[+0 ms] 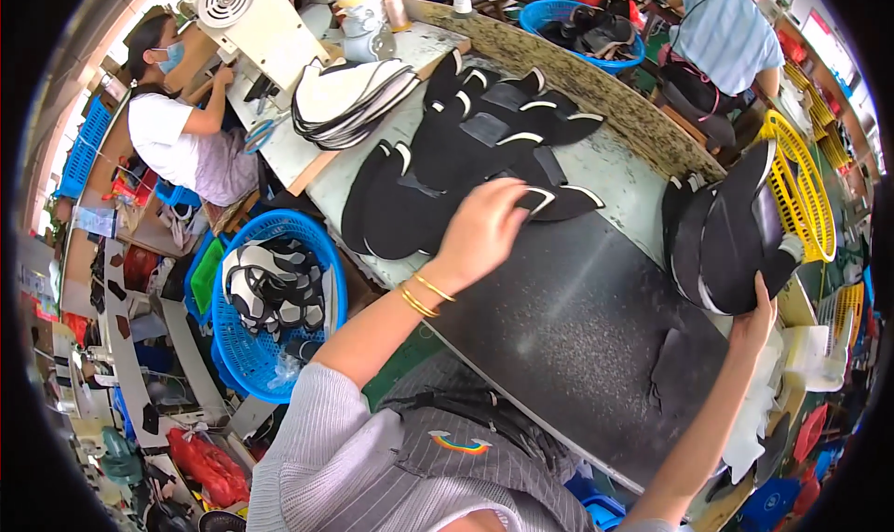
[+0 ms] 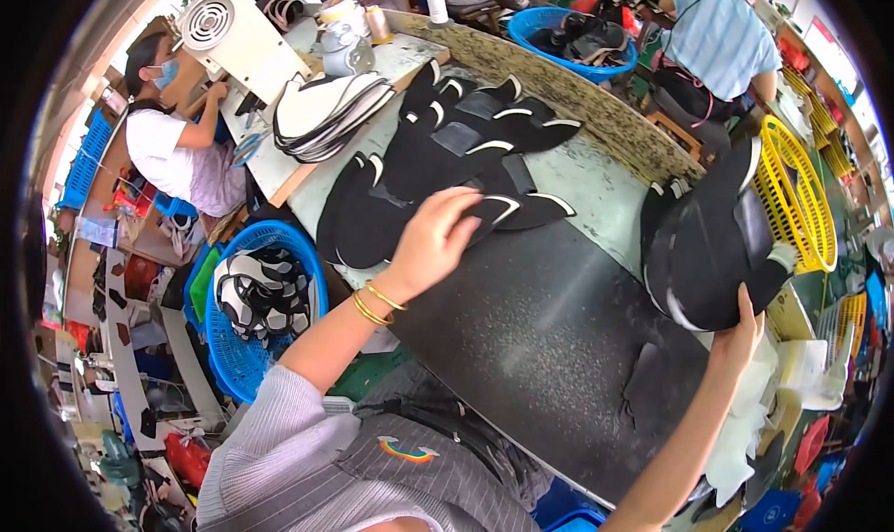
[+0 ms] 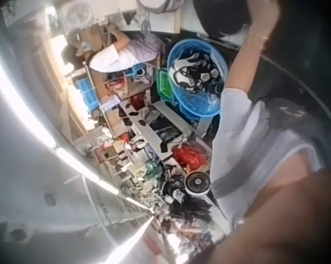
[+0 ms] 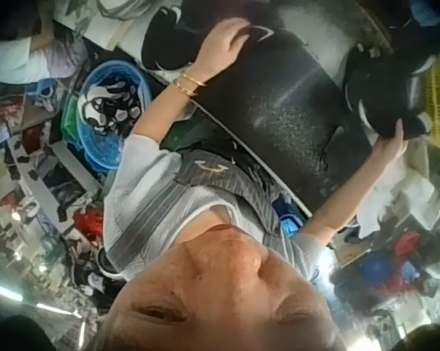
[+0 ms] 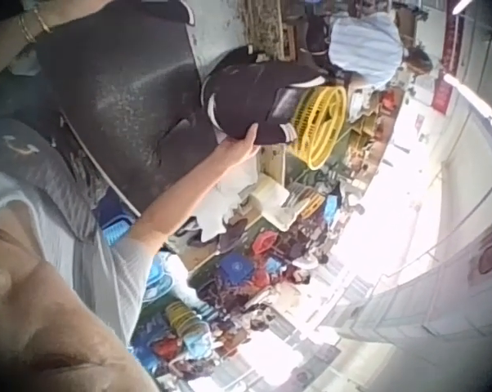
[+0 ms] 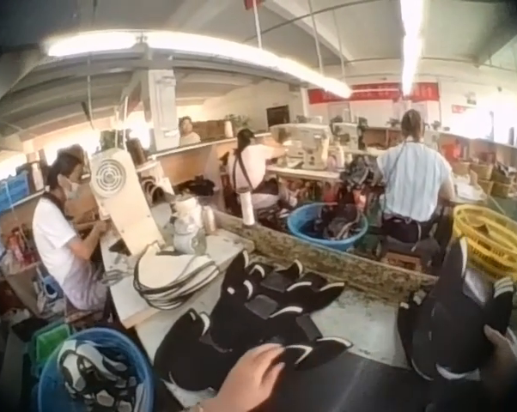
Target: Preparing shoe uppers by attaching decorative white stripes to the black fabric components using an applicator tool.
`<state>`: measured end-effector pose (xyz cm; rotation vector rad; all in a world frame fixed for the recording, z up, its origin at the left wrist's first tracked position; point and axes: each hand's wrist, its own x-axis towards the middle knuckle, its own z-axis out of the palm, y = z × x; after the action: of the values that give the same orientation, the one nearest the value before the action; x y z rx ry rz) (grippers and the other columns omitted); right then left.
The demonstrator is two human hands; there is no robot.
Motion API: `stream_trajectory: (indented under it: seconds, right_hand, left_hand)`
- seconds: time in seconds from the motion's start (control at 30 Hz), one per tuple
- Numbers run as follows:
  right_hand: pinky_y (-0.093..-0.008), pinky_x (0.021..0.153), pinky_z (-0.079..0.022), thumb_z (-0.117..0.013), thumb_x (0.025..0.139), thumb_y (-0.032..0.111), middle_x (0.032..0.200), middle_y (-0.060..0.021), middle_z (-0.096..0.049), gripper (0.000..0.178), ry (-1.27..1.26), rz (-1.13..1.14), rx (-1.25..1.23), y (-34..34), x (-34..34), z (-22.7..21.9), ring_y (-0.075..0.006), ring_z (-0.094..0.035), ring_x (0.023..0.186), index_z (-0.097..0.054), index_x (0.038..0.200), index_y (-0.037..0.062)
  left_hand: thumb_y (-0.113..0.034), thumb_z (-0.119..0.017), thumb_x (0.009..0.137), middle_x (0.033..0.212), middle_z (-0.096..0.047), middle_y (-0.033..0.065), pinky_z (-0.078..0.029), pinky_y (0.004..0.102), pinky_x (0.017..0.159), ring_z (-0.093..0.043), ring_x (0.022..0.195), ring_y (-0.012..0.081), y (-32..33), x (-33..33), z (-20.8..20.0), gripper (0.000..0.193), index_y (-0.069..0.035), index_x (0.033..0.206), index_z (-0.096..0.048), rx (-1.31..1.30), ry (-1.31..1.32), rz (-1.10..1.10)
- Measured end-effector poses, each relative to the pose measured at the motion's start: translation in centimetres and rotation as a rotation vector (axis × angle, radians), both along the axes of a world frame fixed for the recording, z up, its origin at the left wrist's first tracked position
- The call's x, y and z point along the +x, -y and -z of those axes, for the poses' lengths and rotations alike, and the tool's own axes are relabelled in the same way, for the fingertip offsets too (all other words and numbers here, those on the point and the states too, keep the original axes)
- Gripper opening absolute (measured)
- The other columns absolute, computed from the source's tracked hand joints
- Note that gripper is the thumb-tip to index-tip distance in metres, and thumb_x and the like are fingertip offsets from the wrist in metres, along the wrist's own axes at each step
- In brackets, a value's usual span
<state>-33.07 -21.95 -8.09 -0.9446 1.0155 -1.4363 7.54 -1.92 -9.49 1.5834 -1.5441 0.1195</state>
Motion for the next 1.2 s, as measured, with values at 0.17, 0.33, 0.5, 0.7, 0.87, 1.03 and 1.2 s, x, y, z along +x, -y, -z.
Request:
stream_trajectory:
  seconds: [0.17, 0.33, 0.5, 0.7, 0.87, 1.03, 1.2]
  right_hand:
    - [-0.0228, 0.049, -0.042, -0.072, 0.082, 0.040, 0.089, -0.0011, -0.065, 0.042, -0.244, 0.063, 0.267, 2.2, -2.9, 5.3, -0.0114, -0.061, 0.067, -0.060, 0.107, 0.0097]
    - [-0.0195, 0.048, -0.042, -0.059, 0.093, 0.037, 0.078, -0.0015, -0.058, 0.035, -0.653, 0.120, 0.090, -6.6, -6.3, 5.9, -0.0072, -0.053, 0.058, -0.056, 0.109, 0.0059]
    - [-0.0185, 0.045, -0.036, -0.057, 0.095, 0.032, 0.073, 0.0016, -0.053, 0.025, -0.795, 0.057, 0.021, -15.7, -7.5, 8.4, -0.0040, -0.047, 0.054, -0.058, 0.096, 0.0065]
    - [-0.0210, 0.059, -0.042, -0.060, 0.092, 0.014, 0.073, 0.0012, -0.055, 0.013, -0.898, 0.082, 0.103, -20.5, -0.8, 1.6, -0.0055, -0.048, 0.066, -0.064, 0.095, 0.0019]
    - [-0.0293, 0.062, -0.047, -0.063, 0.087, 0.008, 0.081, -0.0122, -0.063, 0.010, -1.174, 0.150, -0.127, -20.9, 0.9, 2.3, -0.0220, -0.059, 0.066, -0.064, 0.090, -0.0007]
    - [-0.0395, 0.084, -0.048, -0.066, 0.081, 0.011, 0.105, -0.0170, -0.062, 0.028, -1.598, 0.187, -0.399, -19.7, 3.6, 4.1, -0.0352, -0.056, 0.096, -0.060, 0.103, -0.0040]
    - [-0.0383, 0.079, -0.050, -0.063, 0.081, 0.006, 0.102, -0.0147, -0.065, 0.022, -1.739, 0.088, -0.515, -20.8, 3.2, 5.7, -0.0318, -0.059, 0.091, -0.063, 0.101, -0.0024]
  left_hand:
    - [-0.028, -0.076, 0.070, 0.107, -0.055, 0.0235, -0.046, 0.0428, 0.088, -0.054, 0.103, 0.0391, 0.6, 10.9, 5.0, 0.053, 0.008, 0.102, -0.054, 0.366, 0.099, -0.317]
    - [-0.044, -0.065, 0.082, 0.105, -0.055, 0.0220, -0.049, 0.0421, 0.078, -0.057, 0.096, 0.0371, -0.2, 13.8, 5.8, 0.053, 0.004, 0.102, -0.056, 0.572, 0.340, -0.159]
    - [-0.026, -0.058, 0.086, 0.065, -0.061, 0.0123, -0.052, 0.0440, 0.063, -0.064, 0.064, 0.0327, 1.4, 13.2, 5.6, 0.023, -0.004, 0.082, -0.053, 0.386, 0.615, -0.063]
    - [-0.019, -0.045, 0.094, 0.084, -0.060, 0.0229, -0.047, 0.0527, 0.065, -0.060, 0.077, 0.0431, 4.6, 14.9, -2.9, 0.019, -0.002, 0.091, -0.054, 0.058, 0.316, -0.558]
    - [-0.007, -0.063, 0.083, 0.090, -0.067, 0.0116, -0.051, 0.0390, 0.061, -0.064, 0.071, 0.0292, 1.8, 4.9, -8.4, 0.026, -0.002, 0.109, -0.062, -0.394, 0.674, -0.120]
    - [-0.018, -0.055, 0.075, 0.087, -0.063, 0.0109, -0.039, 0.0259, 0.049, -0.054, 0.061, 0.0147, -6.8, -11.0, -6.2, 0.034, -0.002, 0.104, -0.061, 0.002, 0.995, 0.522]
    - [-0.028, -0.062, 0.079, 0.079, -0.064, 0.0090, -0.041, 0.0239, 0.047, -0.054, 0.056, 0.0134, -11.4, -15.7, -1.0, 0.032, -0.002, 0.098, -0.064, 0.299, 0.671, 0.827]
